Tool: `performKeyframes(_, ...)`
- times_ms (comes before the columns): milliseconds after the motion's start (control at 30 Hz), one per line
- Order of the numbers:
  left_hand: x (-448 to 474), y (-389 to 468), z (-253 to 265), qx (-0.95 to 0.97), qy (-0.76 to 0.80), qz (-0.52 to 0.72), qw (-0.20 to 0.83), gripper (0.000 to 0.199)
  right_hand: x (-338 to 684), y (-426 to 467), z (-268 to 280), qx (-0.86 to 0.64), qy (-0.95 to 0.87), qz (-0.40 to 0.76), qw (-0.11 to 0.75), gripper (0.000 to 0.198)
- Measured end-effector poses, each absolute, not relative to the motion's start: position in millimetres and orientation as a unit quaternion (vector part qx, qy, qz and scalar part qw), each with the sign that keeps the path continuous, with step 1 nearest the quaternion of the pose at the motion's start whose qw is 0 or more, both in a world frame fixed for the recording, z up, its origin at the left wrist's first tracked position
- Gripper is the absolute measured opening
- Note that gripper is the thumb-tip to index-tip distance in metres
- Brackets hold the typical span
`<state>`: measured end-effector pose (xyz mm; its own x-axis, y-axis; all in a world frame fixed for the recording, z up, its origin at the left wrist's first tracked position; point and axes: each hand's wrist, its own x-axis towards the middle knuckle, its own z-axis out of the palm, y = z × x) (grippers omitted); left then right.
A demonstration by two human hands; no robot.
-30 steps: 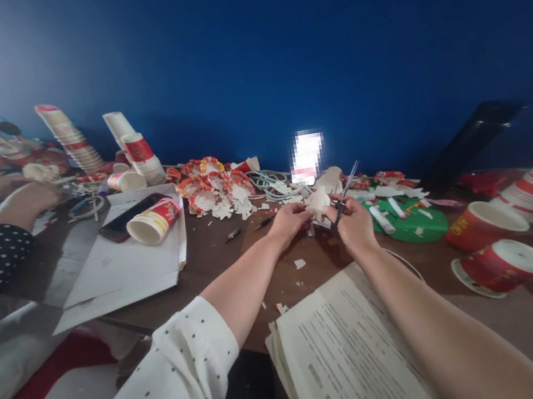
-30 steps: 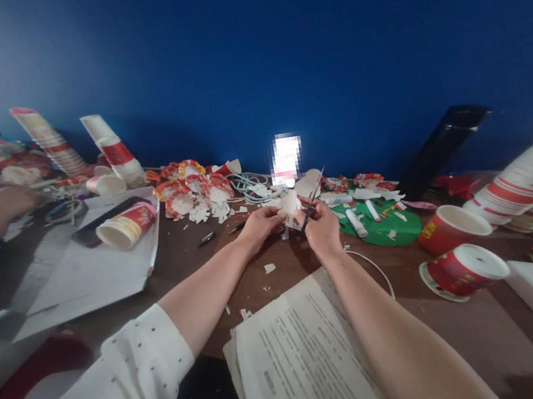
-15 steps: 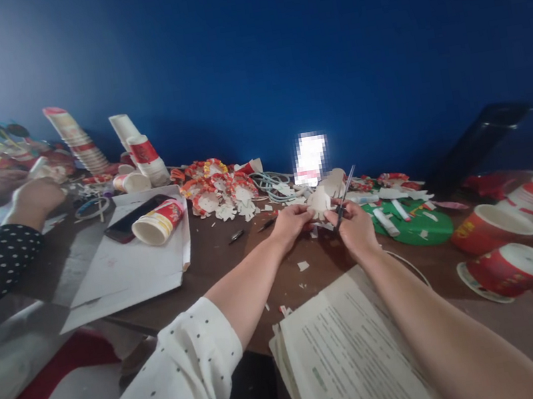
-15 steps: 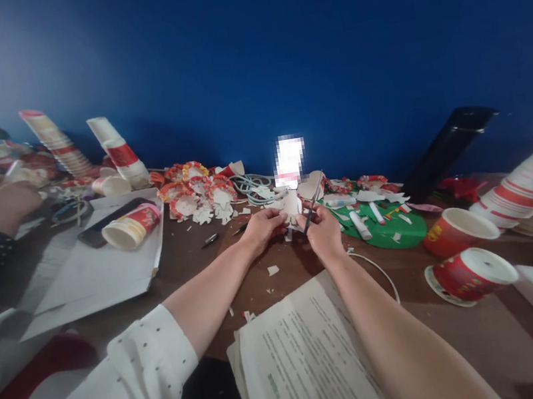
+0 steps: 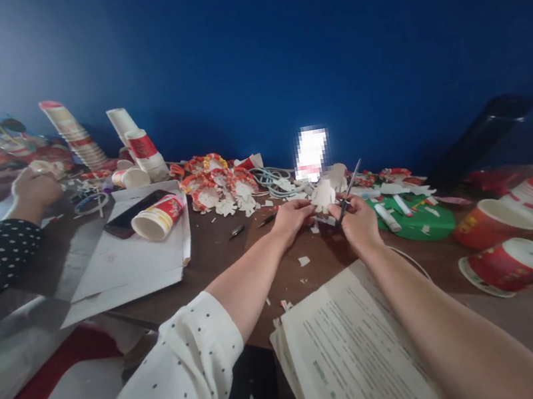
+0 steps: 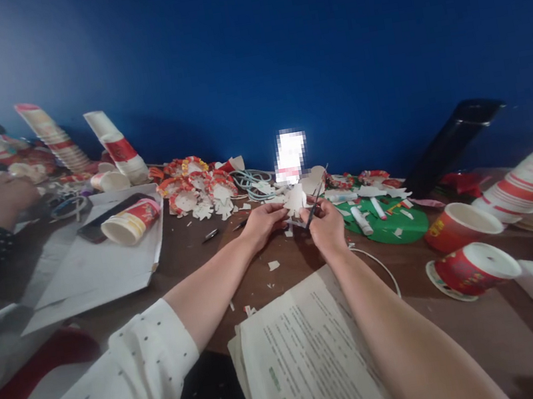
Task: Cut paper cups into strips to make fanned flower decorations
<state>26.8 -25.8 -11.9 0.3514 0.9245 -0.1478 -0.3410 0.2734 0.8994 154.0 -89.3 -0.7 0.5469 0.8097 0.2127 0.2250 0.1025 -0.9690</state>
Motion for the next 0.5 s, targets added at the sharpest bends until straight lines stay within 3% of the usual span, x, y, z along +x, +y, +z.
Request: performKeyframes(500, 25.6, -25.1, -12.4, 0.409, 0.350, 0.446, 0.715, 0.017, 151.4, -91.8, 2.3, -0.633, -0.434, 0.228, 0.599, 0.056)
